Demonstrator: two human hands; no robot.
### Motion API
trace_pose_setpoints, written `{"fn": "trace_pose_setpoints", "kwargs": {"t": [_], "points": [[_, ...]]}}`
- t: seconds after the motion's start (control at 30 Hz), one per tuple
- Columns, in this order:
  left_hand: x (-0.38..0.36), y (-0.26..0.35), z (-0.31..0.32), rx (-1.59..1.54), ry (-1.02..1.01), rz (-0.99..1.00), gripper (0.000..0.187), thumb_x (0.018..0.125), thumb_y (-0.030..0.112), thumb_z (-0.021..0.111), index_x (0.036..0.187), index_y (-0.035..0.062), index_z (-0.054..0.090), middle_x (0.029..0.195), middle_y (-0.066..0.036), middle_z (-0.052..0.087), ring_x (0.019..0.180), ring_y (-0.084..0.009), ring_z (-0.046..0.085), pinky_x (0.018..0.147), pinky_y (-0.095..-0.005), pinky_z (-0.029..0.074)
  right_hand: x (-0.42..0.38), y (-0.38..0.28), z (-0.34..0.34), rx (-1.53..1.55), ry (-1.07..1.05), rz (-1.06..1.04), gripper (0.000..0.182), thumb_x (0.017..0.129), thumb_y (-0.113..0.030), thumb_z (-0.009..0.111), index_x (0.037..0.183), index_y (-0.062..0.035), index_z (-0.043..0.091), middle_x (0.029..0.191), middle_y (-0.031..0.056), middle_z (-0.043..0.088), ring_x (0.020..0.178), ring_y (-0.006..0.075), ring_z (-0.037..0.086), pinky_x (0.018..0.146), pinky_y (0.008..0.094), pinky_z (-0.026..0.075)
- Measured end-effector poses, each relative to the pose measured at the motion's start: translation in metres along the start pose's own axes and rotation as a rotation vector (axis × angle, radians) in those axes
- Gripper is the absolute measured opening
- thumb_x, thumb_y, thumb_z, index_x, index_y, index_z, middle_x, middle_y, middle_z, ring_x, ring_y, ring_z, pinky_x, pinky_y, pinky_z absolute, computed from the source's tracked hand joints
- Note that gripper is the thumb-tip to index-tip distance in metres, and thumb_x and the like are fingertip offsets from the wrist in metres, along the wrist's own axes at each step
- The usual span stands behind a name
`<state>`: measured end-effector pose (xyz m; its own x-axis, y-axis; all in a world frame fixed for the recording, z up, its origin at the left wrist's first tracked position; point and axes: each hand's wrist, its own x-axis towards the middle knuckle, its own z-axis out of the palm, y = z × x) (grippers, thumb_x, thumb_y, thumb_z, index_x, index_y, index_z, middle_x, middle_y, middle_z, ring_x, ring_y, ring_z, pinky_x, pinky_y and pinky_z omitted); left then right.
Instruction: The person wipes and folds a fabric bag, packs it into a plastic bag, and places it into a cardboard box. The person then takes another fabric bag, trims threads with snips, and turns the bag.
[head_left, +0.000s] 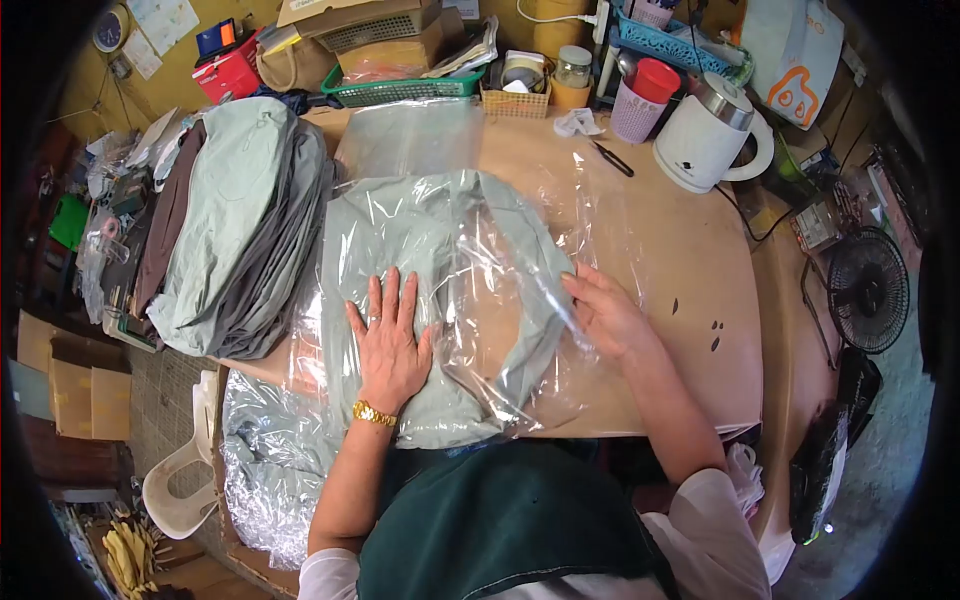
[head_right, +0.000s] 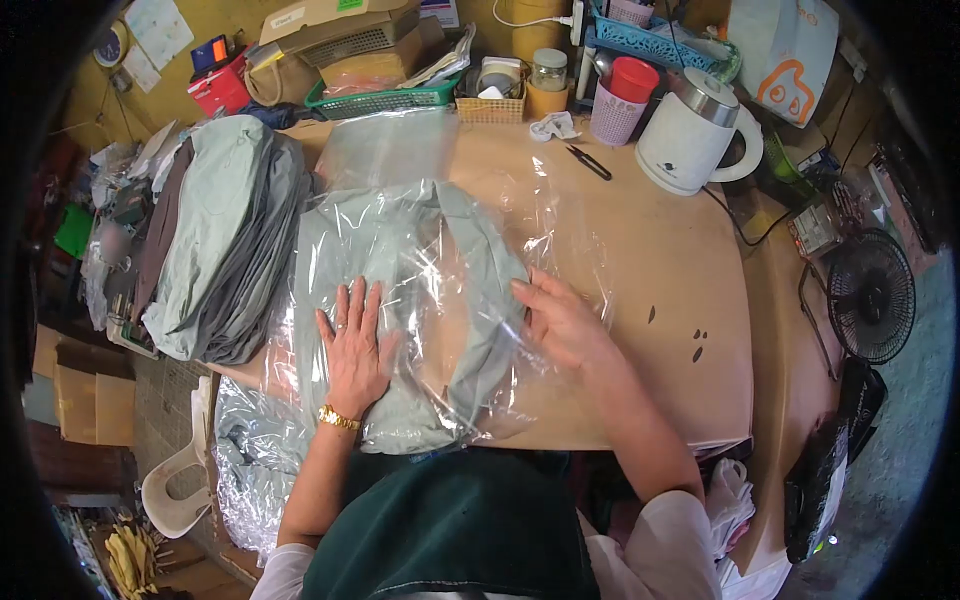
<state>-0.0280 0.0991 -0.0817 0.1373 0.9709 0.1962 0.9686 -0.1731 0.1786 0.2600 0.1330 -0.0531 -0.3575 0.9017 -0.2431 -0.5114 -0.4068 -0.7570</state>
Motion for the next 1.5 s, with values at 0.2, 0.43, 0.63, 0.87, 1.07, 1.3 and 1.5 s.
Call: {"fn": "trace_pose_setpoints", "kwargs": {"t": [0.2, 0.43, 0.63, 0.87, 1.07, 1.3, 1.5], "points": [[-0.001, -0.004, -0.001, 0.008, 0.015, 0.052, 0.071, 0.091, 0.038, 0.055, 0.152, 0.0114, 0.028, 0.158, -0.014, 0.024, 0.146, -0.0365, 0.018, 0.115, -0.0607, 0.003, -0.024, -0.005, 0.026, 0.101, -0.095, -0.041, 0.037, 0.101, -0.015, 0.049, 0.135, 0.0004, 0.044, 0.126, 0.0084, 0.059, 0.115, 0.017, 0.057, 0.099, 0.0344, 0.046], [-0.001, -0.005, -0.001, 0.013, -0.013, 0.041, 0.074, 0.088, 0.033, 0.058, 0.152, 0.0103, 0.027, 0.158, -0.013, 0.023, 0.147, -0.0356, 0.017, 0.116, -0.0596, 0.001, -0.027, -0.006, 0.037, -0.045, -0.169, -0.077, 0.034, 0.101, -0.013, 0.05, 0.132, -0.0004, 0.046, 0.122, 0.0064, 0.06, 0.105, 0.0141, 0.061, 0.093, 0.0308, 0.049], [0.0, -0.007, 0.001, 0.034, -0.032, 0.038, 0.07, 0.091, 0.035, 0.055, 0.151, 0.0108, 0.029, 0.158, -0.013, 0.023, 0.146, -0.0364, 0.019, 0.116, -0.0607, 0.004, -0.025, -0.002, 0.033, -0.154, -0.122, -0.134, 0.04, 0.096, -0.012, 0.057, 0.133, -0.0014, 0.044, 0.114, 0.0066, 0.063, 0.1, 0.0128, 0.062, 0.083, 0.0279, 0.051], [0.001, -0.003, 0.002, 0.02, 0.009, -0.011, 0.07, 0.093, 0.044, 0.051, 0.151, 0.0108, 0.03, 0.158, -0.014, 0.024, 0.146, -0.0384, 0.019, 0.114, -0.0625, 0.006, -0.033, 0.02, -0.056, 0.012, 0.334, -0.203, 0.02, 0.093, -0.01, 0.057, 0.113, -0.0034, 0.06, 0.108, 0.0063, 0.063, 0.093, 0.0147, 0.06, 0.08, 0.0299, 0.049], [0.002, -0.002, -0.006, -0.017, 0.028, 0.015, 0.064, 0.095, 0.039, 0.051, 0.149, 0.0097, 0.034, 0.157, -0.016, 0.024, 0.146, -0.0388, 0.018, 0.114, -0.0638, 0.008, -0.043, -0.029, 0.008, -1.203, 0.132, -0.603, 0.015, 0.091, -0.006, 0.056, 0.104, 0.0001, 0.06, 0.108, 0.0107, 0.061, 0.1, 0.0248, 0.059, 0.087, 0.0347, 0.047], [0.101, -0.06, -0.041, 0.006, 0.176, 0.101, 0.059, 0.086, 0.015, 0.059, 0.143, 0.0109, 0.042, 0.153, -0.019, 0.032, 0.144, -0.04, 0.024, 0.112, -0.065, 0.017, 0.028, -0.046, 0.059, -1.601, -0.525, -0.14, 0.023, 0.087, -0.005, 0.058, 0.109, 0.0016, 0.061, 0.114, 0.0148, 0.062, 0.11, 0.0324, 0.057, 0.107, 0.0466, 0.037], [0.154, 0.017, -0.057, -0.258, 0.055, 0.468, 0.062, 0.082, 0.03, 0.065, 0.137, 0.0099, 0.046, 0.138, -0.019, 0.049, 0.13, -0.0382, 0.043, 0.104, -0.0639, 0.029, 0.11, -0.024, 0.079, -2.281, -0.528, -0.135, 0.051, 0.093, -0.021, 0.055, 0.139, -0.0041, 0.043, 0.149, 0.0173, 0.037, 0.139, 0.026, 0.034, 0.114, 0.0412, 0.03]]}}
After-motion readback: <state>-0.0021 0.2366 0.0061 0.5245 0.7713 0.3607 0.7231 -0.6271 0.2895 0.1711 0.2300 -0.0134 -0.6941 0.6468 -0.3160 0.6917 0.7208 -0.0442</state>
